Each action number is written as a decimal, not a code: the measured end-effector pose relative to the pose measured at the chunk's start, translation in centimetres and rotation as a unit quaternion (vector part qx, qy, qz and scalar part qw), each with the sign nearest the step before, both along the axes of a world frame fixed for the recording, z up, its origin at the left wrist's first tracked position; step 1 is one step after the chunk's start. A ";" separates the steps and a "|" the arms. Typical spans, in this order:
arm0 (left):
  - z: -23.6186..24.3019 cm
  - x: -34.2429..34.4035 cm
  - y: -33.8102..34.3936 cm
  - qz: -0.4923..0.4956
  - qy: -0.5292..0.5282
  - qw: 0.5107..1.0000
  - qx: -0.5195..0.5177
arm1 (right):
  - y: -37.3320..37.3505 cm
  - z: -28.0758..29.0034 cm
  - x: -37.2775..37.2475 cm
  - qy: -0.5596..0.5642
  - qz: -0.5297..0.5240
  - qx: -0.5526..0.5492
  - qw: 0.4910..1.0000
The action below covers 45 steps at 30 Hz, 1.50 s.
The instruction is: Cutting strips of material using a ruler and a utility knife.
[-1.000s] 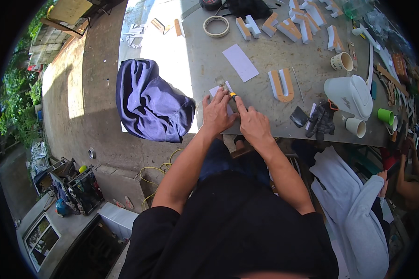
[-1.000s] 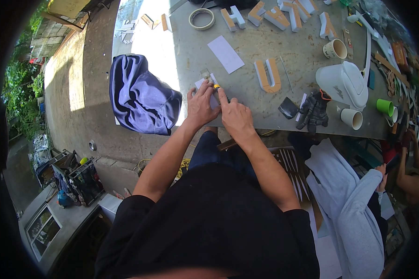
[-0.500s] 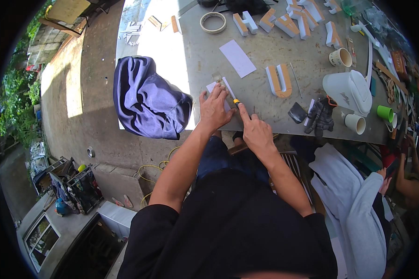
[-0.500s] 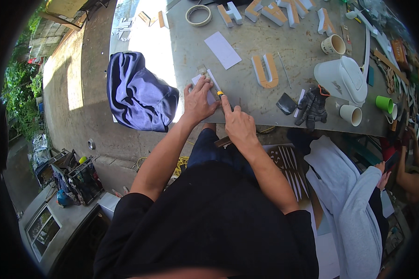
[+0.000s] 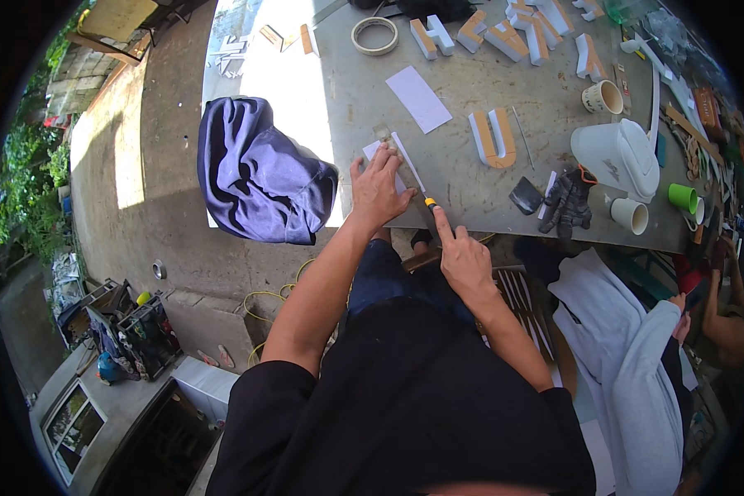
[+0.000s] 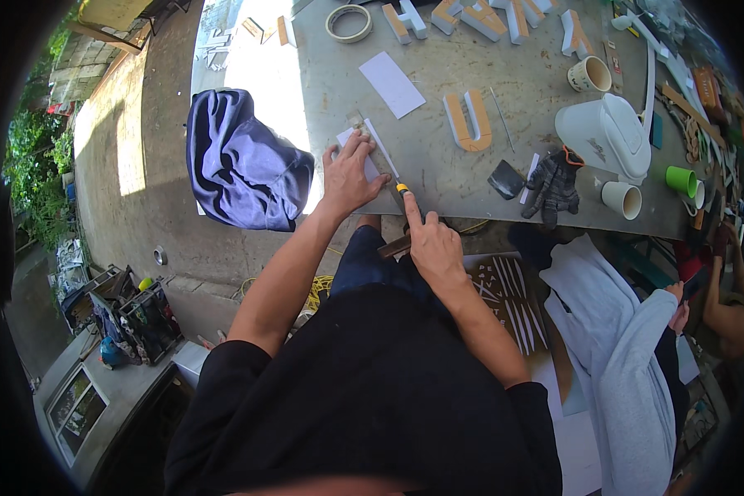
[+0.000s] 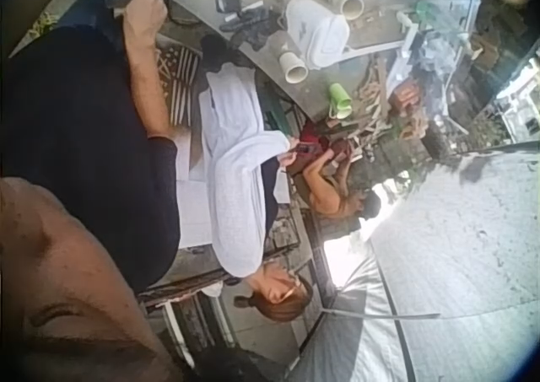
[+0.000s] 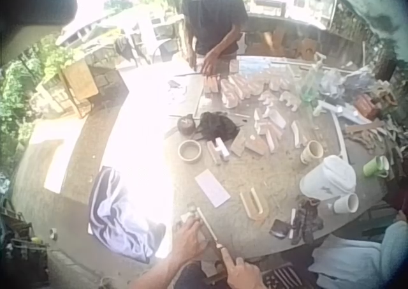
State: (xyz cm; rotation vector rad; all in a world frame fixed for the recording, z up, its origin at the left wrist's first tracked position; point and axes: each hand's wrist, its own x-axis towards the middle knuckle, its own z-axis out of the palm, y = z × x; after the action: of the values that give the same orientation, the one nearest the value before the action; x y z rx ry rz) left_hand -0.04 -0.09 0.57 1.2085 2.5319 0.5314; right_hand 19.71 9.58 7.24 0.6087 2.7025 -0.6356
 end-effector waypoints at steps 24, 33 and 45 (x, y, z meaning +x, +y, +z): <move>-0.7 -0.2 -0.3 -0.012 0.004 1.000 0.014 | 3.7 -1.3 -11.7 0.053 -0.066 -0.052 0.995; -0.7 -0.2 -0.4 -0.005 0.006 1.000 0.026 | 3.3 -1.4 -12.7 0.025 -0.047 -0.063 0.997; -1.1 -0.1 -0.3 -0.006 0.012 0.999 0.038 | 2.9 -1.4 -12.2 0.014 -0.035 -0.073 0.997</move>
State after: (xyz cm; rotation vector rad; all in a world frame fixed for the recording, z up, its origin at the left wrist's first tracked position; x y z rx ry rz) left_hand -0.16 -0.36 -0.55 1.2628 2.5428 0.6204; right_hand 7.47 12.48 5.83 0.6641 2.6401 -0.8570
